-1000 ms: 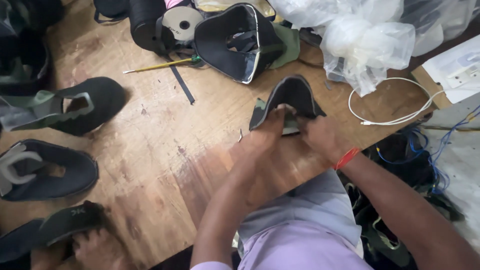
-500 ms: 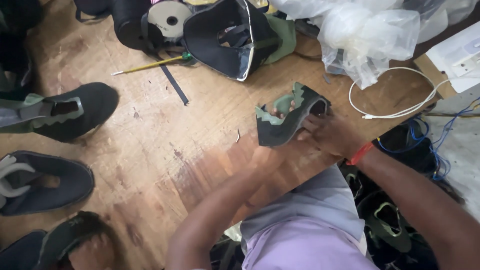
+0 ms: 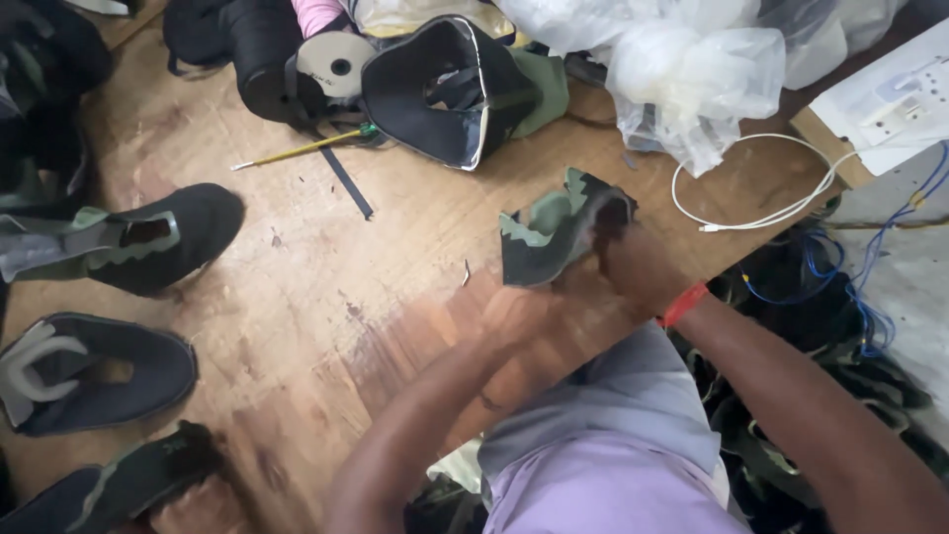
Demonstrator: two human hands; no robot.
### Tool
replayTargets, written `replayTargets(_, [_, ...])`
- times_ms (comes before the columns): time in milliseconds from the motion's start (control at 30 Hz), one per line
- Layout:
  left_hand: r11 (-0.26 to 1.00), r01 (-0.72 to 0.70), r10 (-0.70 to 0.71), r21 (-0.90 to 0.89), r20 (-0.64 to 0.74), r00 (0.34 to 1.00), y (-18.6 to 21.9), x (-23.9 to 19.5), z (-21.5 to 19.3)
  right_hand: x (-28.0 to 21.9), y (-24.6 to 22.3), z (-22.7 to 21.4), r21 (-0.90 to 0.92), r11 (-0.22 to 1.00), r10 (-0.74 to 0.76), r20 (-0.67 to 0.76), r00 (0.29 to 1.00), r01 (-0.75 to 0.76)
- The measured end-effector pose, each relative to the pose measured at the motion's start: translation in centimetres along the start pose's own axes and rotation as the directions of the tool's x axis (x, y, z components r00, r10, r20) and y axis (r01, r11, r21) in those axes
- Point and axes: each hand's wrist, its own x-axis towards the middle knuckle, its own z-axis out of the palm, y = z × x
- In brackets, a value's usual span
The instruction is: The person sits at a workshop table assembling foam sandals, pressing white foam heel-strap pieces into the slots of camouflage-pattern sandal uppers one at a time and setting completed uppers aside on the table.
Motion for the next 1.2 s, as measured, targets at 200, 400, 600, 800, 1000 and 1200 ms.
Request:
replayTargets(200, [0.937, -0.124, 0.11, 0.327, 0.061, 0.992, 1.5, -0.5, -3.4, 1.8, -2.6, 2.7, 0.223, 0.969, 0.135, -0.108, 0.985, -0.108])
replayTargets(400, [0.965, -0.078, 0.104, 0.25, -0.094, 0.99, -0.5, 0.7, -1.2, 1.9, -1.6, -0.8, 0.295, 0.947, 0.009, -0.416, 0.909, 0.126])
replayTargets(600, [0.993, 0.108, -0.105, 0.038, -0.072, 0.992, -0.3, 0.1, -2.6, 0.8, 2.9, 2.5, 0.205, 0.945, 0.244, 0.078, 0.967, -0.255])
replayTargets(800, [0.974, -0.025, 0.09, 0.224, -0.289, 0.953, 7.3, -0.7, -13.5, 2.8, -2.0, -3.4, 0.893, 0.449, 0.265, -0.111, 0.958, -0.021])
replayTargets(1000, [0.943, 0.238, -0.273, -0.231, -0.131, 0.953, 6.6, 3.2, -14.2, 4.3, -5.9, 1.6, 0.498, 0.843, 0.07, -0.474, 0.878, 0.202])
replayTargets(1200, [0.896, 0.316, -0.368, -0.313, -0.124, 0.921, 0.0, 3.0, -10.4, 4.4, -5.0, 1.3, 0.571, 0.8, 0.269, -0.072, 0.96, -0.182])
